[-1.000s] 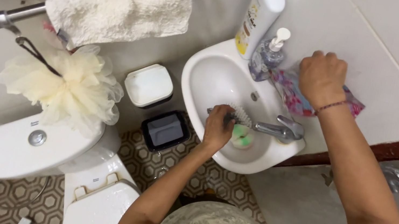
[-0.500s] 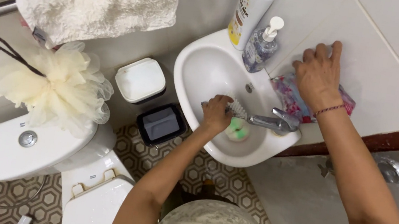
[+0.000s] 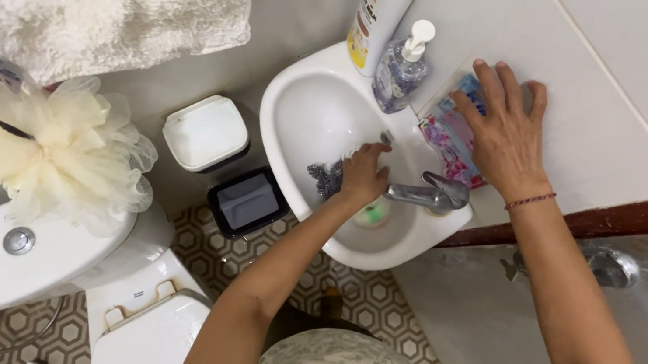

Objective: The person is cleaning a bathroom sink using a sponge, steel wool, and liquid cleaner.

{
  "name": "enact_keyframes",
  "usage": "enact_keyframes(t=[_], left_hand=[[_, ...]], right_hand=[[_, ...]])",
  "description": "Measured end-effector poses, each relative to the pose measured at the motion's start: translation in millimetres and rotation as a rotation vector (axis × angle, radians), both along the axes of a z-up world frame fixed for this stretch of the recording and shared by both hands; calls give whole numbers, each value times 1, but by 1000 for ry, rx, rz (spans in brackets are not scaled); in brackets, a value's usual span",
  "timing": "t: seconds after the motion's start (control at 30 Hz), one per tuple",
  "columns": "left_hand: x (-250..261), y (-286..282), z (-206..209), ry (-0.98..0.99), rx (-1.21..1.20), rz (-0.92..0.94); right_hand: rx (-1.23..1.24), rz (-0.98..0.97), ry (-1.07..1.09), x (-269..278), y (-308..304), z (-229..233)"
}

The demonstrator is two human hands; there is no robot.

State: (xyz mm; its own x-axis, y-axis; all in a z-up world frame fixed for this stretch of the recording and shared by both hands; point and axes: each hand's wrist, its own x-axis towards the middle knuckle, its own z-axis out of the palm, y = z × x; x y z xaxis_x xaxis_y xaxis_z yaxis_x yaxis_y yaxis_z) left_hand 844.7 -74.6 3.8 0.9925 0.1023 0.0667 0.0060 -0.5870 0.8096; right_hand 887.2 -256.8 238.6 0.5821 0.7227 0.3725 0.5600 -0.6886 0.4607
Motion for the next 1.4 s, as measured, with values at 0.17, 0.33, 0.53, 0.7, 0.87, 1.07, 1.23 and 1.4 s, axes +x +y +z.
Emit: enact_keyframes(t=[0.17,0.33,0.53,0.7,0.87,1.07,1.23,1.4], left_hand=[[14,1,23,-111,-129,38],[25,2,17,-233,-229,62],[26,3,30,-219,-249,69],[35,-16,60,-406,-346,-64],[71,-42,46,-466,-318,-31],[87,-54,67,-297,-280,-39],[86,-72,81,-199,-201,-123],[80,-76,87,-219,-285,-140]], right_hand=[[141,62,47,0,-7,-1],[208,87,69,-6,-14,-6],[280,77,106,-23,-18,-6],[560,-6,178,-45,-23,-11],[775,-94,66,-79,-31,-43],[1011,-215,66,-90,-48,-75],[1116,-318,84,-99,-55,-69],[933,-385,-135,-110,-50,-73]])
